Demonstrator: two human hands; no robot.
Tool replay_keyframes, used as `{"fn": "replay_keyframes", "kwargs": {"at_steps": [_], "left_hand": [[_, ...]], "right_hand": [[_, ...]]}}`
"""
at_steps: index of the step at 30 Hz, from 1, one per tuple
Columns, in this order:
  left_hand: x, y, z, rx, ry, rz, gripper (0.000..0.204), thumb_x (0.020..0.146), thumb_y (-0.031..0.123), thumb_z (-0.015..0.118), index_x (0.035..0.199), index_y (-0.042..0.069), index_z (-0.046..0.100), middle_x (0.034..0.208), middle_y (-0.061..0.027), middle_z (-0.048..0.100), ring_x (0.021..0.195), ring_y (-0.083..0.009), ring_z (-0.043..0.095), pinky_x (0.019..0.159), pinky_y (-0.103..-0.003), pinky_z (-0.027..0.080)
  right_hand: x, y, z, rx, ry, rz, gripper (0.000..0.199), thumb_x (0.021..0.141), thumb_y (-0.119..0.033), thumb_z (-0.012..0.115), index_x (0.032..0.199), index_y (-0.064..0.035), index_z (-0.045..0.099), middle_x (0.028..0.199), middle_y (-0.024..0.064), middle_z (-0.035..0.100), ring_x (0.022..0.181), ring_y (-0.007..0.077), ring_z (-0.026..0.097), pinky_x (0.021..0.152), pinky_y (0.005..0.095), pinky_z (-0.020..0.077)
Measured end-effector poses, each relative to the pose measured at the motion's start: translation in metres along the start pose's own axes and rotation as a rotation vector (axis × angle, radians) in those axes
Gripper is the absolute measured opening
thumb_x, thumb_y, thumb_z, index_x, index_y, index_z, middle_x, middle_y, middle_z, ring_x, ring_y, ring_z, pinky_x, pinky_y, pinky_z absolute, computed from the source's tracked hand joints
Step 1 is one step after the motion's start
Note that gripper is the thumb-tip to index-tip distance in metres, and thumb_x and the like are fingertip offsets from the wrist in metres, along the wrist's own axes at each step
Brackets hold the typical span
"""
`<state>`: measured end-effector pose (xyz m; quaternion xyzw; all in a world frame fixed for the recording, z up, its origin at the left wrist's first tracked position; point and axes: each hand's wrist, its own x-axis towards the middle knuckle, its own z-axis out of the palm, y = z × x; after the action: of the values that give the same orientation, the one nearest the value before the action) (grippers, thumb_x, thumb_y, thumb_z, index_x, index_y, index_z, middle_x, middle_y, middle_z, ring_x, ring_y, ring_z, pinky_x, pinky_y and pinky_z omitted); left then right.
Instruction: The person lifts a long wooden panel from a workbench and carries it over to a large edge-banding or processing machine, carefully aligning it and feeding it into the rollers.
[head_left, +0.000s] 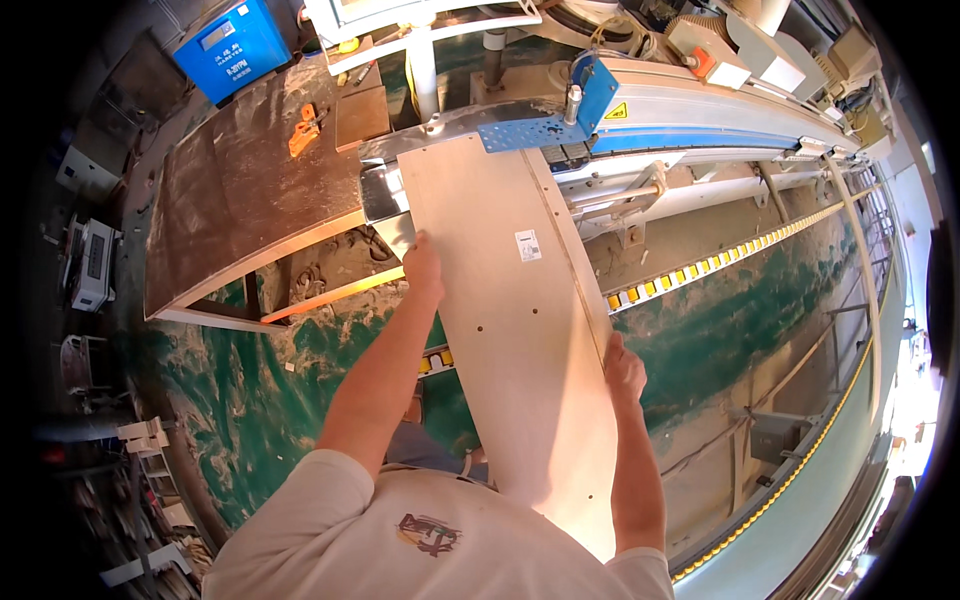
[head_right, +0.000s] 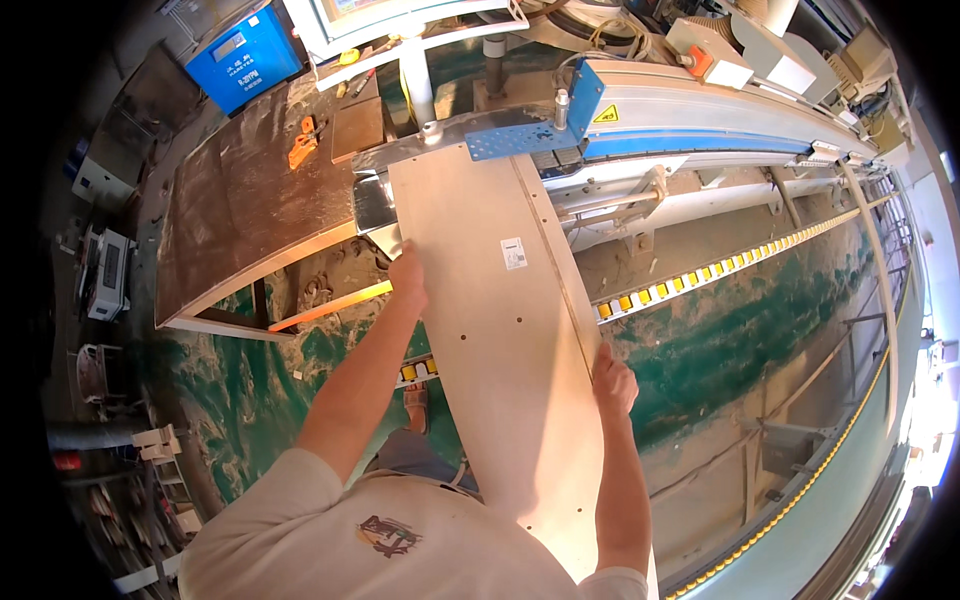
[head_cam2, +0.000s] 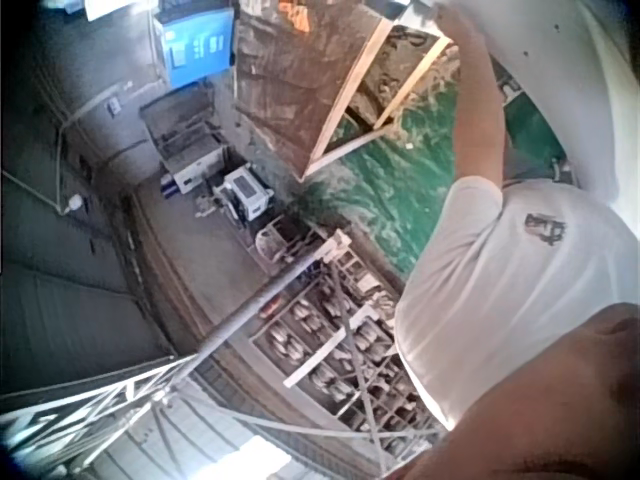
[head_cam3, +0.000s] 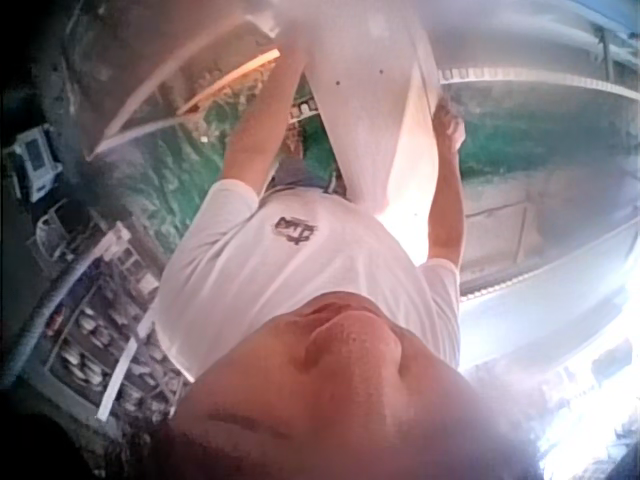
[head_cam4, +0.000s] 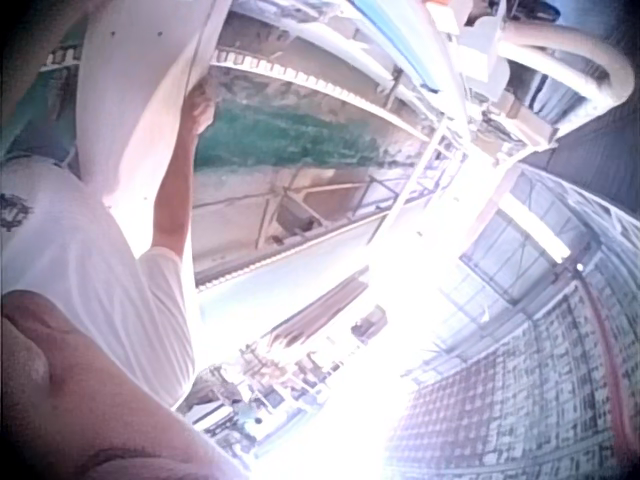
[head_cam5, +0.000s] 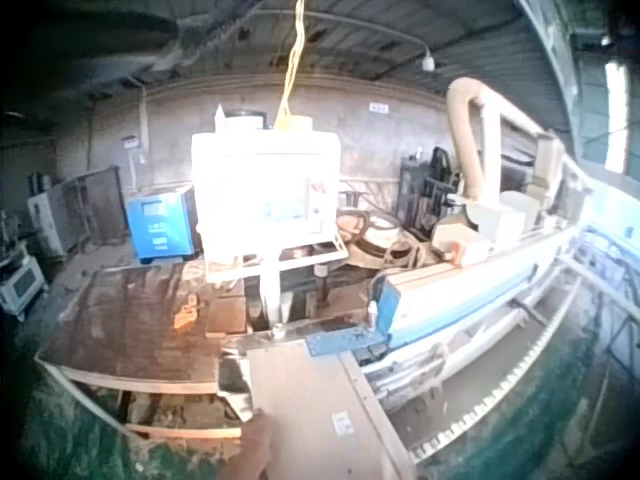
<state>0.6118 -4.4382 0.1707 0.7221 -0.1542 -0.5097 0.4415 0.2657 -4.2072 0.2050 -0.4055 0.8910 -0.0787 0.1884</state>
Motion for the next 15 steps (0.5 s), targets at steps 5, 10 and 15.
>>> {"fn": "replay_keyframes", "kwargs": {"at_steps": [5, 10, 15], "left_hand": [[-0.01, 0.004, 0.011, 0.019, 0.033, 0.007, 0.052, 0.102, 0.051, 0.053, 0.104, 0.001, 0.067, 0.089, -0.0025, 0.058, 0.081, -0.0169, 0.054, 0.074, -0.04, 0.047], [0.003, -0.003, 0.011, -0.215, -0.081, -0.025, 0.053, 0.104, 0.046, 0.052, 0.114, -0.004, 0.064, 0.101, -0.0082, 0.065, 0.083, -0.0209, 0.063, 0.072, -0.037, 0.053], [0.001, -0.003, 0.023, -0.298, -0.212, -0.048, 0.048, 0.108, 0.04, 0.048, 0.125, -0.004, 0.059, 0.11, -0.0096, 0.066, 0.095, -0.0232, 0.067, 0.083, -0.04, 0.059]], "right_hand": [[0.003, 0.002, -0.005, -0.016, -0.026, 0.05, 0.08, 0.103, -0.064, 0.031, 0.094, 0.0005, 0.078, 0.096, 0.03, 0.071, 0.101, 0.0492, 0.067, 0.093, 0.0535, 0.0518], [0.006, -0.004, -0.013, 0.022, -0.032, 0.072, 0.081, 0.102, -0.066, 0.028, 0.097, -0.0042, 0.079, 0.099, 0.0285, 0.072, 0.101, 0.0481, 0.067, 0.093, 0.0531, 0.0519], [0.019, 0.002, -0.023, -0.014, -0.076, 0.102, 0.083, 0.102, -0.067, 0.025, 0.099, -0.0047, 0.078, 0.1, 0.0284, 0.072, 0.101, 0.0471, 0.068, 0.094, 0.0528, 0.0519]]}}
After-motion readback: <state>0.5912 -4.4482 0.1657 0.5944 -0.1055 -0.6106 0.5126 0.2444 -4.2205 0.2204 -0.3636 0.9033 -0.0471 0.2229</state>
